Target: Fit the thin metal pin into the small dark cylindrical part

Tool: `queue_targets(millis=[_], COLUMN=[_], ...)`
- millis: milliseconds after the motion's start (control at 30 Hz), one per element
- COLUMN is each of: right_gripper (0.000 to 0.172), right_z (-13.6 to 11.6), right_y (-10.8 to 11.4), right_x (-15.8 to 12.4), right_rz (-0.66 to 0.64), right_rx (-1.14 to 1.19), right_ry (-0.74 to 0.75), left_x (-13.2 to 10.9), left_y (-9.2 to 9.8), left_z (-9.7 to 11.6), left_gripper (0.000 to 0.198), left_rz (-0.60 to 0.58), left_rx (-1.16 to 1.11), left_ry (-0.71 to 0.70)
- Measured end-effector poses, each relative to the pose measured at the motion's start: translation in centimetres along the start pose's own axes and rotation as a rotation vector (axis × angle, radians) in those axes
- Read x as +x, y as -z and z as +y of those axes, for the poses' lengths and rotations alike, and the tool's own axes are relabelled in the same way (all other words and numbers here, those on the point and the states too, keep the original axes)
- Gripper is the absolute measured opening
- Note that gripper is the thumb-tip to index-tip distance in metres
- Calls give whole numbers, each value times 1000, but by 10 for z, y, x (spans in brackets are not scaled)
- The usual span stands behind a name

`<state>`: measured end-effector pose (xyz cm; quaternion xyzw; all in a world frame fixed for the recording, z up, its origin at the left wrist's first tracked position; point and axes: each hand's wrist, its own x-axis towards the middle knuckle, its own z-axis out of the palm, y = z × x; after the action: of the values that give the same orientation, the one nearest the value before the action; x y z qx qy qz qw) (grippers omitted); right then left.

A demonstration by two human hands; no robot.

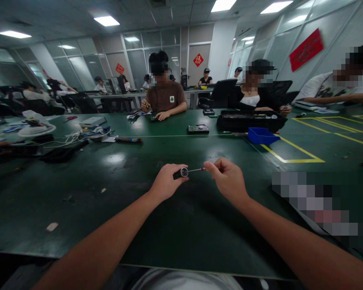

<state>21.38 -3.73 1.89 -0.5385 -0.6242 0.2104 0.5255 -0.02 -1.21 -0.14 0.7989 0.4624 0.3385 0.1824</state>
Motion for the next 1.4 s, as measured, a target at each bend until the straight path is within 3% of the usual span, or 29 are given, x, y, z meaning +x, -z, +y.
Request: queue_targets(millis=[200, 433, 600, 767, 1067, 1200, 1400], right_gripper=[43, 16, 20, 42, 22, 24, 17], right_z=[3, 1, 0, 3, -1, 0, 5], right_y=[-1, -3, -2, -3, -6, -5, -9], right_x=[-2, -7, -6, -3, -8, -7, -6], right_rz=[11, -202, -263, -229, -211, -243, -157], right_rx=[-91, 13, -39, -82, -138, -93, 9], right_ry=[78, 111, 114, 60, 139, 96, -19], left_x=[0, -1, 0, -1, 0, 0, 0], left_y=[-2, -1, 0, -1, -1, 0, -2], left_z=[-5, -7, -6, -6, -7, -7, -10], left_gripper=[37, 38, 37, 38, 37, 38, 39], left_rz=[3, 24, 30, 20, 31, 30, 11], left_rx=[12, -9, -5, -9, 24, 28, 19], left_ry=[-14, 14, 35, 24, 38, 46, 35])
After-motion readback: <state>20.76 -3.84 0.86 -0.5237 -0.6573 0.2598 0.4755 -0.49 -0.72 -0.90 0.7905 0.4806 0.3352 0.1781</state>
